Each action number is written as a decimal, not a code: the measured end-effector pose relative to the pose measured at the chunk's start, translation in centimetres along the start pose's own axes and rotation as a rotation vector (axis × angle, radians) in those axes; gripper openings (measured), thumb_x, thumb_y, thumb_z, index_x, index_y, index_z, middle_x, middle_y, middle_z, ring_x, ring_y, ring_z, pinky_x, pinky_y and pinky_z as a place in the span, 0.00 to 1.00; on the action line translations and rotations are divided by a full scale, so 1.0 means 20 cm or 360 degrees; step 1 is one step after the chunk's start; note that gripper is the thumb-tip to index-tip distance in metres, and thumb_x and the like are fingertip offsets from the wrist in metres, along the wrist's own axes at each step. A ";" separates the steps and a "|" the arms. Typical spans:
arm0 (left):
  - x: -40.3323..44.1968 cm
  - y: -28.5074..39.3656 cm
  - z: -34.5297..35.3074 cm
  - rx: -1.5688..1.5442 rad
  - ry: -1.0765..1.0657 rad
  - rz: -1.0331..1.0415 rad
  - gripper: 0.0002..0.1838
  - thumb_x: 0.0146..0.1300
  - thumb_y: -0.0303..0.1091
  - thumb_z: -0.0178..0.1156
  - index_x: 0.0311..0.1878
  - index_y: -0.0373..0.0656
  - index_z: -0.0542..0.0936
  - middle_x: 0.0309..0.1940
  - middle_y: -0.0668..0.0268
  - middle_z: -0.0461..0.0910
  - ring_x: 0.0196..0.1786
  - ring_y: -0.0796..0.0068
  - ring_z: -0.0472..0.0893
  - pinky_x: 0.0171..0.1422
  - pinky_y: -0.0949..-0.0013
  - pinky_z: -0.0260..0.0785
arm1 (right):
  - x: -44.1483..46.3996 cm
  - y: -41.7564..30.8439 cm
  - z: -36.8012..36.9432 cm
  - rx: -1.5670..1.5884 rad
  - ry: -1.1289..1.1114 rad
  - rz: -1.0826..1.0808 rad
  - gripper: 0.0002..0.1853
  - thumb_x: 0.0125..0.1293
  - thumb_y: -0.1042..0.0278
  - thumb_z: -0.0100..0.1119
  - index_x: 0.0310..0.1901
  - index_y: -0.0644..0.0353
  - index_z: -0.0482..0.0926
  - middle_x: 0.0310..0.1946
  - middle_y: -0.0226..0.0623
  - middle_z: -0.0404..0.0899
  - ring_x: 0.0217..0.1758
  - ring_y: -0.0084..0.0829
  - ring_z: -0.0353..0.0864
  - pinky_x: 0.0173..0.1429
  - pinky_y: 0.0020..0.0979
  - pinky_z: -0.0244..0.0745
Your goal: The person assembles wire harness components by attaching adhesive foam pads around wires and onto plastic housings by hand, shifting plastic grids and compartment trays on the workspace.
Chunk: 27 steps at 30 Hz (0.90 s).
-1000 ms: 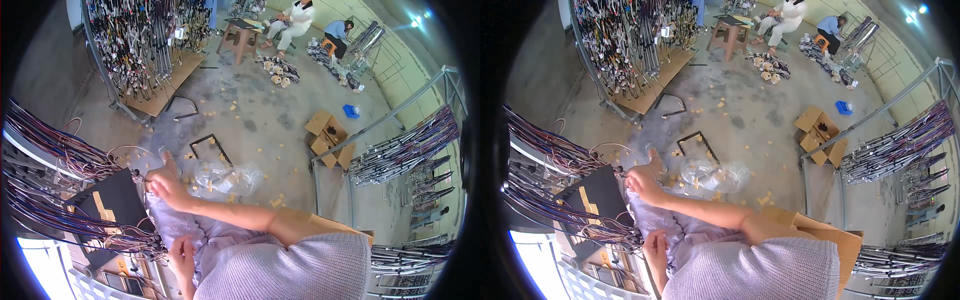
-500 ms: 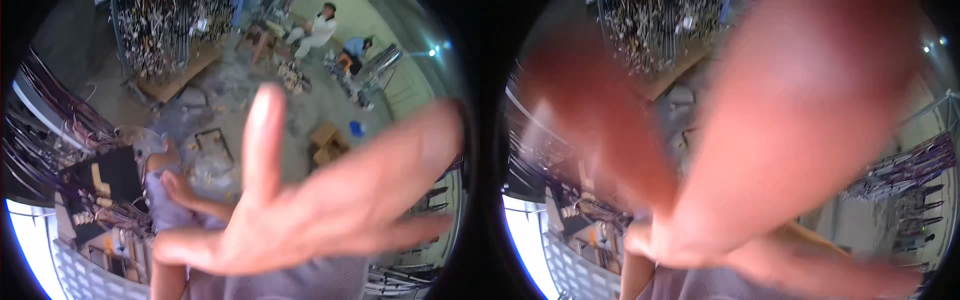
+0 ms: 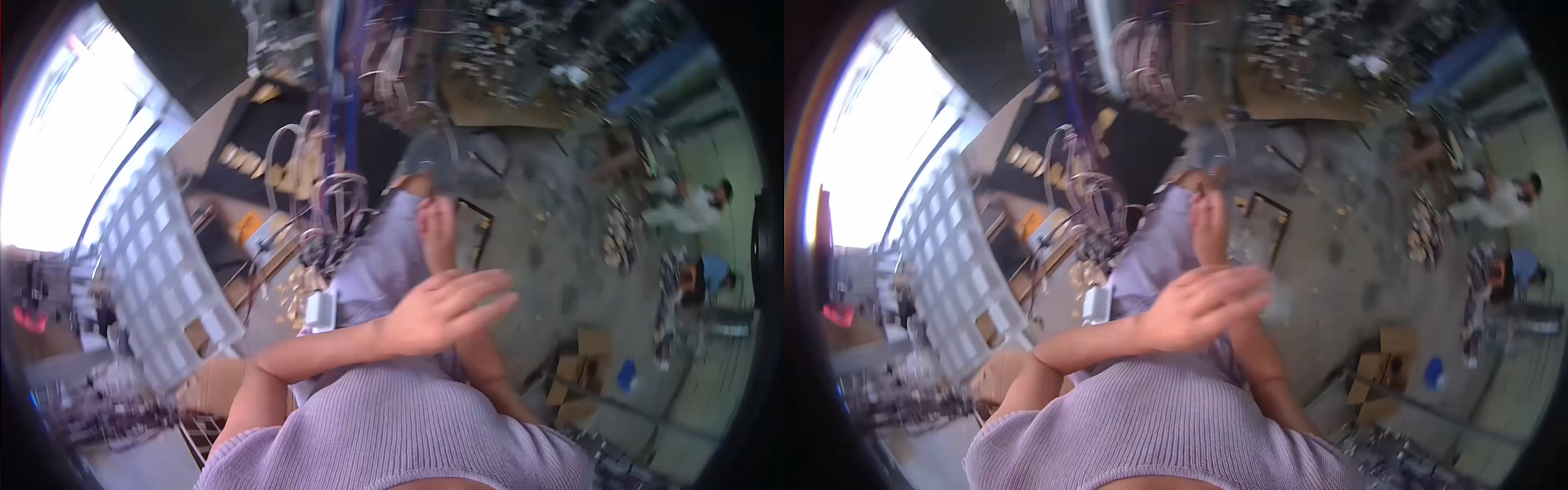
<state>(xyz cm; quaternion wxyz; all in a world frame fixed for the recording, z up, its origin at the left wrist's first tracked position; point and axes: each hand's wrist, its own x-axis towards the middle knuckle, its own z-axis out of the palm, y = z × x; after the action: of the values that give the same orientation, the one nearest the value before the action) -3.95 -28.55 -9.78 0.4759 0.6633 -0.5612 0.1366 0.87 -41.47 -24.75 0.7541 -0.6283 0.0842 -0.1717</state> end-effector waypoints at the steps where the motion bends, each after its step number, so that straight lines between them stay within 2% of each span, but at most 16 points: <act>1: -0.12 0.00 -0.06 0.0057 0.0134 -0.0195 0.28 0.50 0.24 0.58 0.59 0.38 0.77 0.58 0.53 0.77 0.57 0.59 0.80 0.58 0.60 0.73 | 0.02 -0.12 0.06 0.0006 -0.0006 -0.0032 0.09 0.76 0.64 0.46 0.39 0.59 0.71 0.27 0.24 0.70 0.28 0.16 0.66 0.35 0.21 0.63; 3: -0.33 -0.01 -0.19 0.0140 0.0425 -0.0478 0.26 0.44 0.18 0.55 0.52 0.33 0.80 0.48 0.53 0.83 0.46 0.57 0.83 0.49 0.62 0.76 | 0.11 -0.25 0.16 -0.0373 -0.0155 -0.0227 0.08 0.75 0.67 0.46 0.40 0.61 0.71 0.30 0.30 0.75 0.31 0.21 0.71 0.42 0.26 0.69; 5: -0.49 0.00 -0.32 0.0314 0.0690 -0.0718 0.27 0.43 0.13 0.52 0.51 0.34 0.80 0.44 0.53 0.83 0.41 0.60 0.83 0.42 0.65 0.75 | 0.22 -0.27 0.25 -0.0599 -0.0255 -0.0194 0.07 0.74 0.68 0.46 0.41 0.62 0.71 0.33 0.35 0.76 0.34 0.25 0.73 0.44 0.29 0.69; 8: -0.56 -0.04 -0.54 0.0618 0.0983 -0.0912 0.16 0.54 0.10 0.48 0.43 0.33 0.78 0.43 0.54 0.83 0.41 0.63 0.80 0.43 0.67 0.72 | 0.41 -0.26 0.40 -0.0604 -0.0284 -0.0082 0.07 0.72 0.70 0.47 0.43 0.64 0.71 0.38 0.42 0.78 0.40 0.35 0.78 0.48 0.37 0.71; 11: -0.65 -0.12 -0.75 0.0676 0.1070 -0.1273 0.17 0.59 0.13 0.47 0.48 0.36 0.79 0.43 0.57 0.81 0.45 0.68 0.80 0.46 0.69 0.71 | 0.62 -0.05 0.45 -0.1232 -0.0104 -0.1080 0.10 0.72 0.70 0.47 0.48 0.65 0.72 0.38 0.47 0.79 0.45 0.46 0.79 0.51 0.41 0.72; 12: -0.70 -0.14 -0.82 0.0726 0.1147 -0.1300 0.17 0.59 0.13 0.47 0.49 0.36 0.79 0.44 0.57 0.80 0.46 0.68 0.80 0.47 0.69 0.72 | 0.71 0.11 0.40 -0.1172 -0.0290 -0.1040 0.14 0.72 0.67 0.47 0.53 0.64 0.72 0.41 0.50 0.79 0.44 0.55 0.79 0.52 0.45 0.72; 15: -0.89 -0.20 -1.07 0.1316 0.1076 -0.1408 0.19 0.60 0.14 0.45 0.51 0.36 0.78 0.44 0.57 0.80 0.48 0.63 0.81 0.47 0.68 0.73 | 0.63 0.07 0.46 -0.1178 -0.0321 -0.1300 0.15 0.74 0.64 0.44 0.54 0.64 0.72 0.37 0.46 0.79 0.42 0.48 0.80 0.49 0.42 0.74; 16: -0.93 -0.22 -1.14 0.1389 0.1082 -0.1536 0.13 0.65 0.21 0.48 0.49 0.36 0.79 0.45 0.55 0.79 0.47 0.56 0.81 0.48 0.63 0.73 | 0.56 0.00 0.46 -0.1042 -0.0313 -0.0966 0.15 0.75 0.62 0.44 0.54 0.63 0.72 0.36 0.41 0.78 0.41 0.40 0.78 0.47 0.36 0.73; 18: -1.06 -0.28 -1.27 0.1695 0.0866 -0.1837 0.10 0.68 0.28 0.50 0.46 0.36 0.78 0.44 0.54 0.79 0.46 0.53 0.80 0.49 0.58 0.72 | 0.44 -0.12 0.46 -0.0719 -0.0188 -0.0317 0.17 0.77 0.57 0.45 0.52 0.63 0.73 0.33 0.32 0.76 0.38 0.24 0.74 0.42 0.25 0.71; 19: -1.11 -0.32 -1.31 0.1832 0.0741 -0.1973 0.11 0.70 0.32 0.51 0.45 0.36 0.78 0.44 0.54 0.79 0.45 0.51 0.80 0.50 0.56 0.71 | 0.40 -0.14 0.39 -0.0491 -0.0084 -0.0246 0.16 0.77 0.57 0.47 0.51 0.63 0.73 0.34 0.32 0.76 0.37 0.23 0.74 0.41 0.24 0.70; 20: -1.14 -0.34 -1.32 0.1924 0.0636 -0.2081 0.18 0.71 0.45 0.53 0.40 0.36 0.78 0.42 0.52 0.79 0.43 0.48 0.79 0.52 0.52 0.69 | 0.32 -0.16 0.39 -0.0356 0.0324 -0.0385 0.15 0.76 0.59 0.47 0.49 0.64 0.73 0.33 0.33 0.75 0.36 0.23 0.73 0.39 0.24 0.67; 22: -1.21 -0.38 -1.34 0.2153 0.0435 -0.2008 0.21 0.70 0.48 0.54 0.39 0.36 0.78 0.39 0.52 0.79 0.43 0.49 0.79 0.51 0.52 0.69 | 0.06 -0.20 0.40 -0.0171 0.0570 -0.0677 0.13 0.75 0.62 0.46 0.45 0.66 0.73 0.34 0.35 0.74 0.36 0.23 0.73 0.37 0.24 0.65; 24: -1.26 -0.43 -1.34 0.2298 0.0151 -0.1809 0.24 0.67 0.54 0.56 0.36 0.37 0.78 0.35 0.51 0.80 0.41 0.49 0.79 0.48 0.52 0.70 | -0.26 -0.22 0.35 -0.0409 0.0065 -0.1039 0.09 0.75 0.68 0.44 0.40 0.66 0.71 0.37 0.38 0.76 0.38 0.28 0.75 0.38 0.28 0.69; 25: -1.10 -0.38 -1.29 0.2155 0.0069 -0.2215 0.24 0.68 0.53 0.56 0.41 0.36 0.79 0.37 0.50 0.80 0.43 0.46 0.79 0.49 0.51 0.70 | -0.31 -0.34 0.41 -0.0623 -0.0471 -0.1360 0.06 0.70 0.73 0.48 0.41 0.66 0.71 0.41 0.41 0.77 0.41 0.34 0.77 0.42 0.30 0.72; 26: -1.20 -0.41 -1.28 0.2363 0.0047 -0.1971 0.28 0.66 0.56 0.58 0.44 0.34 0.80 0.37 0.51 0.82 0.44 0.46 0.80 0.50 0.51 0.72 | -0.39 -0.36 0.48 -0.0600 -0.0805 -0.1230 0.16 0.55 0.77 0.61 0.46 0.56 0.74 0.43 0.40 0.79 0.39 0.43 0.79 0.44 0.40 0.73; 27: -1.27 -0.43 -1.26 0.2467 0.0192 -0.1791 0.32 0.65 0.59 0.58 0.46 0.31 0.80 0.42 0.46 0.82 0.45 0.48 0.81 0.50 0.52 0.73 | -0.46 -0.30 0.59 -0.0713 -0.1272 -0.0968 0.14 0.58 0.74 0.60 0.46 0.52 0.74 0.44 0.37 0.79 0.39 0.41 0.81 0.41 0.39 0.74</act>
<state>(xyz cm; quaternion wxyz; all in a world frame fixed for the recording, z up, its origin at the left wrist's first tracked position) 3.92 6.12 -19.16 -0.0712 0.9578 0.1113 0.2553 -4.46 -28.18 -17.38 0.4915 -0.7858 -0.3596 -0.1079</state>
